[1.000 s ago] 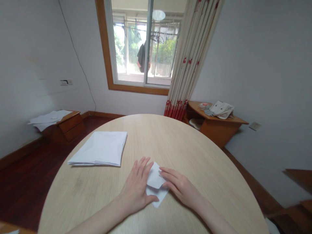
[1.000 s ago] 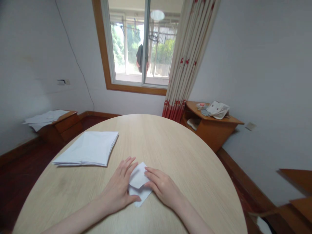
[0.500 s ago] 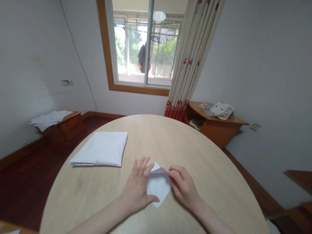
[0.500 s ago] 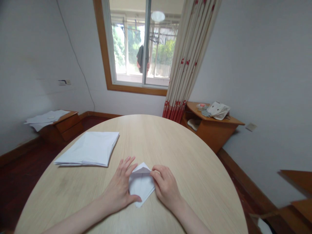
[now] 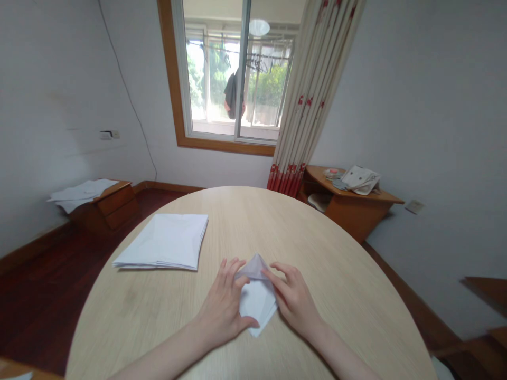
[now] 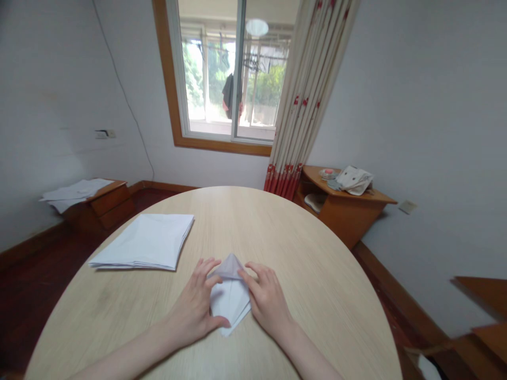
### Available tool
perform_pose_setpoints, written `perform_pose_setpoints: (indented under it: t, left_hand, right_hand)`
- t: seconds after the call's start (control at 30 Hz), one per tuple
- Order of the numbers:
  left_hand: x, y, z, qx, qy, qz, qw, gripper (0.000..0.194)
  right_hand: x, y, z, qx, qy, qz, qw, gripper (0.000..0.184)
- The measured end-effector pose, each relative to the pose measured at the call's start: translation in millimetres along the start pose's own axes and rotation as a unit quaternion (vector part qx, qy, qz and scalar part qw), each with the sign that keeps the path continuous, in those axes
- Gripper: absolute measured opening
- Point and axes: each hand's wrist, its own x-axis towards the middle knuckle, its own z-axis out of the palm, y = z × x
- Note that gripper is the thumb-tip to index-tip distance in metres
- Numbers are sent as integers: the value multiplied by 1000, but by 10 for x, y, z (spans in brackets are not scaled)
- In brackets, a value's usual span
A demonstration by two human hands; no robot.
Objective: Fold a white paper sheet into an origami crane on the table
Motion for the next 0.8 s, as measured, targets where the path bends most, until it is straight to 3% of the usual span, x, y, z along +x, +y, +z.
perform_pose_setpoints:
  t: [0.3,0.67,0.8]
  left_hand:
    - [44,21,-13,-24,-21,-57,998,76]
    - [77,45,-40,-2,-29,-92,995,79]
    - [64,33,-26,12,-30,-97,995,89]
  right_hand:
    - [15,0,-6,50,-36,25,998,44]
    - [-9,-1,13,83,-32,42,995,42]
    - [-13,2,19,86,-31,50,995,42]
